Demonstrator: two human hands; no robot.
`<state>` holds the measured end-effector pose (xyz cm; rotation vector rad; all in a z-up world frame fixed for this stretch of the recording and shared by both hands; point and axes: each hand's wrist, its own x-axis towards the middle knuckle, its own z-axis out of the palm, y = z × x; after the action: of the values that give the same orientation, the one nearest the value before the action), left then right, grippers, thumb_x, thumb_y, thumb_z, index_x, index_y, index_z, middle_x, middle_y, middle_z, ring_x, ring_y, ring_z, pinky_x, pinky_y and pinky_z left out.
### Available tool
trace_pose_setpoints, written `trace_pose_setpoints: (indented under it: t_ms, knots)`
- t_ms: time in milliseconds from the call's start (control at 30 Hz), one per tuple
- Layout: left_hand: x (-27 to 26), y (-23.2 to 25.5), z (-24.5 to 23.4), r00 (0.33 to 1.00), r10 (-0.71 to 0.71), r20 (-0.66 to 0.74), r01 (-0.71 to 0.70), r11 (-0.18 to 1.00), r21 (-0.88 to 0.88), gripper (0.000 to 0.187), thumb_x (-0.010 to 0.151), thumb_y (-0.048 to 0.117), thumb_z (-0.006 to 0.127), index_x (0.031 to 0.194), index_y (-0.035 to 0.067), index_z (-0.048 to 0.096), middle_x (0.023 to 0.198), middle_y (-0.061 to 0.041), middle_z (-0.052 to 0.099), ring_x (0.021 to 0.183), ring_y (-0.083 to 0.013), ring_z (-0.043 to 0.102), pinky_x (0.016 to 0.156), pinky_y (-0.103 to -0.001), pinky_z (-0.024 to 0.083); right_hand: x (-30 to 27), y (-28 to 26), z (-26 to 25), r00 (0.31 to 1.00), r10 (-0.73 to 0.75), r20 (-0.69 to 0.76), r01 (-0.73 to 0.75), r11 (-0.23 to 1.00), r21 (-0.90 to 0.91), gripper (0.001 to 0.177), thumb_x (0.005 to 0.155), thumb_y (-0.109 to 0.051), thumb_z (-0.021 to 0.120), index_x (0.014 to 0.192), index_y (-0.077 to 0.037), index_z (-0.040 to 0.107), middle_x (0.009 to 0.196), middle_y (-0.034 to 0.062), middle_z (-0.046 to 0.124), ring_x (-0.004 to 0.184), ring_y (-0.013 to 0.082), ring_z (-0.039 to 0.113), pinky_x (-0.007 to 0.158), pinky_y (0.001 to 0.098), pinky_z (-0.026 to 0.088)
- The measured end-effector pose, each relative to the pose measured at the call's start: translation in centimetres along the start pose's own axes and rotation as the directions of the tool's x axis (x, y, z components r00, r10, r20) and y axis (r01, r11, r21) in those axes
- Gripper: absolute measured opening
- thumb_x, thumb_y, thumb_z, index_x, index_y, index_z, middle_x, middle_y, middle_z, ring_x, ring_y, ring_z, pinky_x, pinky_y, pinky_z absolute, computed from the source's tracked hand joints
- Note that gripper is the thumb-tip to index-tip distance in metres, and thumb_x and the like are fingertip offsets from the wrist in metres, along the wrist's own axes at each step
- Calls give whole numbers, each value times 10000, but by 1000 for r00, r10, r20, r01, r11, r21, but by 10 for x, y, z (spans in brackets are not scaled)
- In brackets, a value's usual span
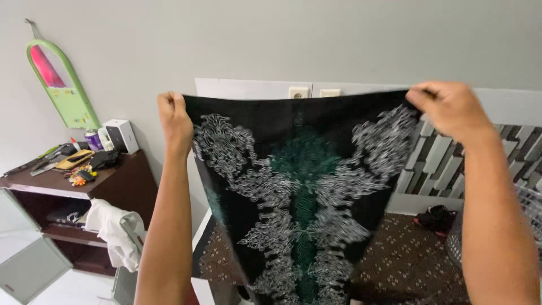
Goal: The person is folding a black patterned cloth on a flat surface.
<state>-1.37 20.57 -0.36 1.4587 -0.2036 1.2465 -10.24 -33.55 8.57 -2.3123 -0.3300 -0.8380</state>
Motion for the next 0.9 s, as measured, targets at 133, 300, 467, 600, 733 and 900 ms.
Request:
trace_pose_setpoints:
  t_ms: [133, 300, 467, 600, 733, 900]
  knots:
    - [-14, 10, 5, 991, 17, 130, -16, 1000, -4, 90, 1093, 204, 461, 1055, 132, 500, 936, 27, 451, 816, -86, 387, 728, -281, 377, 74, 64, 18, 853, -315, -417, 290, 949, -123, 162, 1123, -168, 753, 1137, -7, 756, 1040, 123, 740, 895, 237, 649, 765, 435, 496]
    - [-11, 12, 13, 993, -60, 104, 57, 998, 27, 136, 1094, 239, 442, 1071, 116, 495, 933, 11, 457, 809, -99, 418, 737, -302, 394, 32, -52, 0, 993, -115, -20, 112, 988, -109, 193, 1031, -245, 701, 1099, -77, 766, 1017, 82, 741, 893, 221, 646, 804, 388, 484]
    - [5, -18, 10, 998, 55, 33, -55, 998, 19, 184, 1089, 261, 471, 1066, 87, 528, 999, -27, 503, 946, -143, 485, 872, -334, 422, 65, -30, -11, 824, -397, -403, 357, 918, -174, 166, 1111, -166, 690, 1057, -27, 764, 945, 88, 732, 843, 195, 609, 722, 407, 459]
    - [18, 2, 3, 1000, 19, 19, -19, 1000, 7, 166, 1106, 246, 465, 1109, 89, 521, 1001, -15, 500, 913, -122, 465, 847, -308, 423, 55, -64, -39, 976, -197, -90, 177, 965, -194, 239, 1050, -272, 668, 1107, -64, 769, 920, 80, 722, 811, 208, 605, 714, 398, 456]
    - [20, 23, -4, 994, 70, 90, -63, 995, -72, 102, 1175, 146, 445, 1119, 82, 502, 782, 18, 475, 688, -105, 446, 638, -244, 397, 26, -67, -30, 903, -386, -186, 369, 922, -119, 157, 1023, -162, 674, 1109, -55, 749, 1054, 209, 734, 1048, 389, 687, 928, 483, 508]
    - [28, 52, -5, 982, 161, 102, -166, 985, 45, 133, 1144, 188, 510, 1081, 70, 521, 868, -16, 494, 769, -134, 454, 698, -302, 400, 69, -30, -60, 889, -417, -191, 396, 908, -139, 181, 1028, -150, 707, 1114, 3, 752, 1023, 169, 734, 958, 294, 655, 842, 428, 492]
